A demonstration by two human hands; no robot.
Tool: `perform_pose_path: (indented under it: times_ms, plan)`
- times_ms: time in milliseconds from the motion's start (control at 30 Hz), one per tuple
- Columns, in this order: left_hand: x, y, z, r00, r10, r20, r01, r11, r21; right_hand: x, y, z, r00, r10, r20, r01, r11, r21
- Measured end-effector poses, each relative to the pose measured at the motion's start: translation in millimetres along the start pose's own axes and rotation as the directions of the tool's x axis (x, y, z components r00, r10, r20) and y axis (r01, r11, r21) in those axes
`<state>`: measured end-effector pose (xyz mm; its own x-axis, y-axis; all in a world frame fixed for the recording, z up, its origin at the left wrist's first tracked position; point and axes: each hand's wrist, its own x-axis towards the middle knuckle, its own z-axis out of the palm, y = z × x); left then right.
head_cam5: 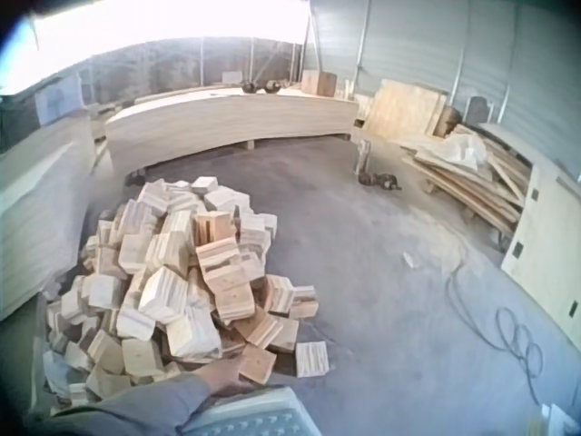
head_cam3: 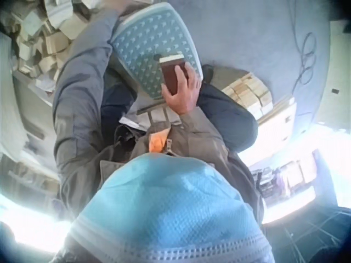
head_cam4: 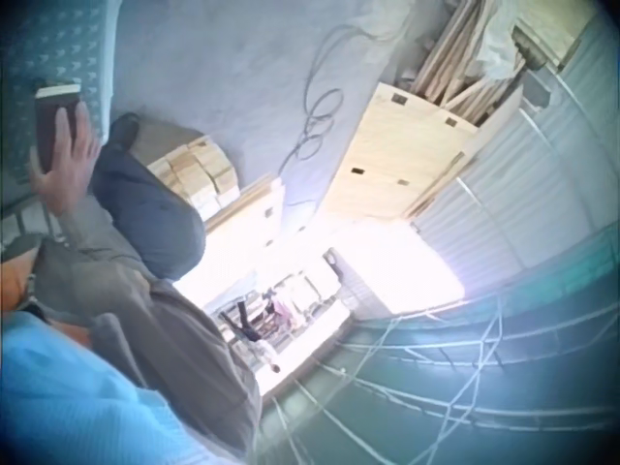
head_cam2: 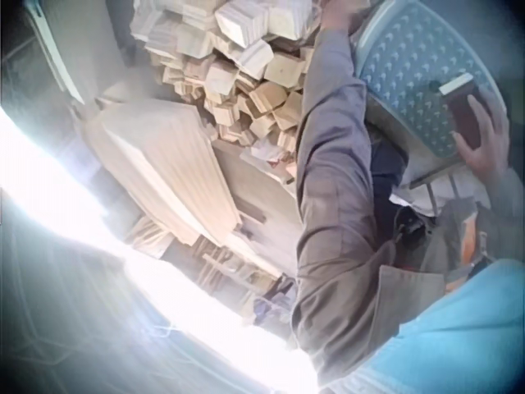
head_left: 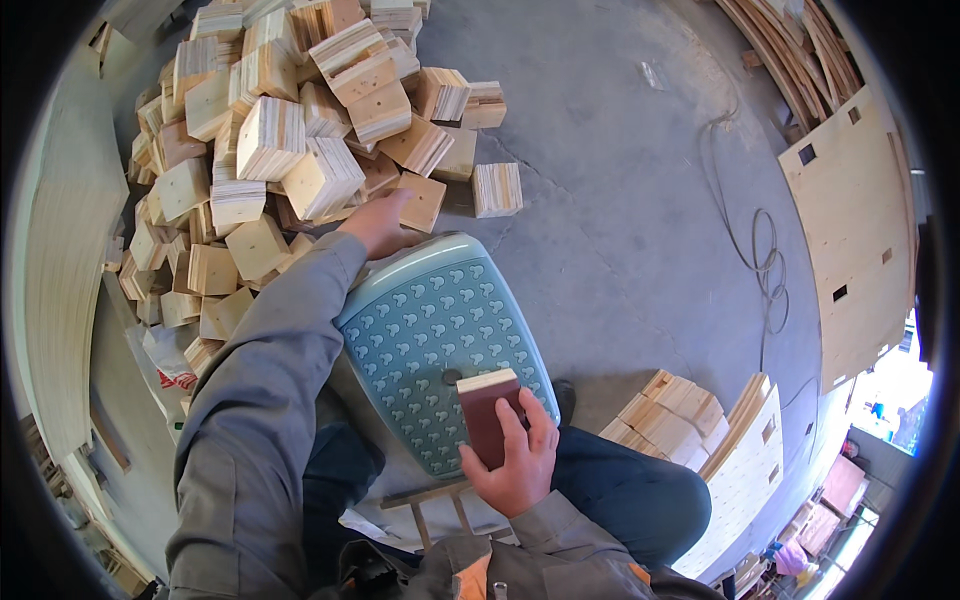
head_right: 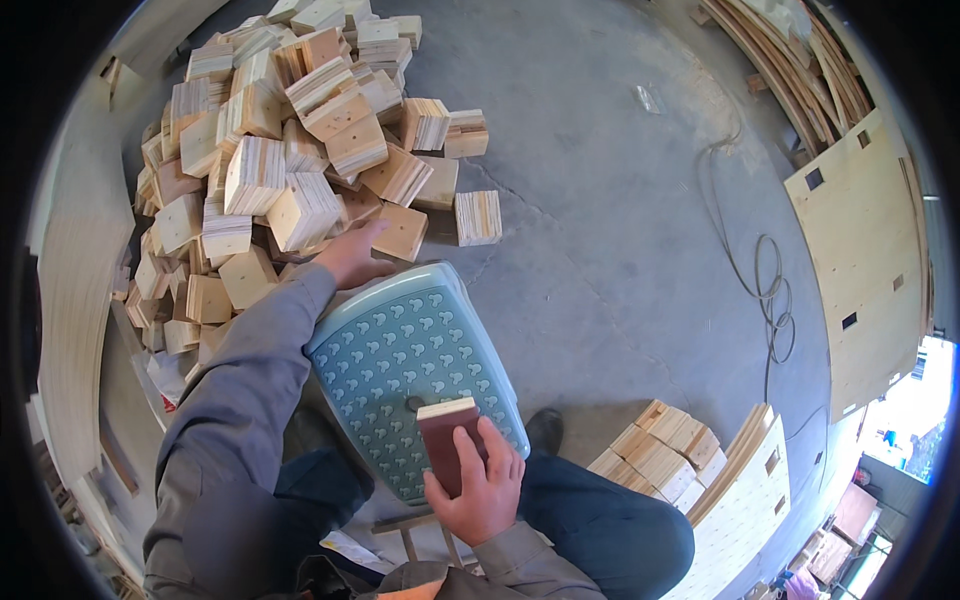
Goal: The person sits on the floor and sands small wooden blocks one by one using a sanding block. They pick up each block, rub all sides with the sanding block, and place the finished pieces into a nearby stack.
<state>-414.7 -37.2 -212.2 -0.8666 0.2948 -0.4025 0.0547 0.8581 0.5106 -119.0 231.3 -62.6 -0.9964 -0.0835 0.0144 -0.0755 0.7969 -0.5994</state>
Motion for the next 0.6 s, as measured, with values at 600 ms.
perform_pose_path:
  times_ms: [600]
  plan:
    - [55.4, -2.6, 38.0, 0.979, -0.176, -0.105, 0.187, 0.976, 0.112, -0.3, 2.9, 4.7, 0.999, 0.034, -0.01, -0.034, 0.999, 0.031]
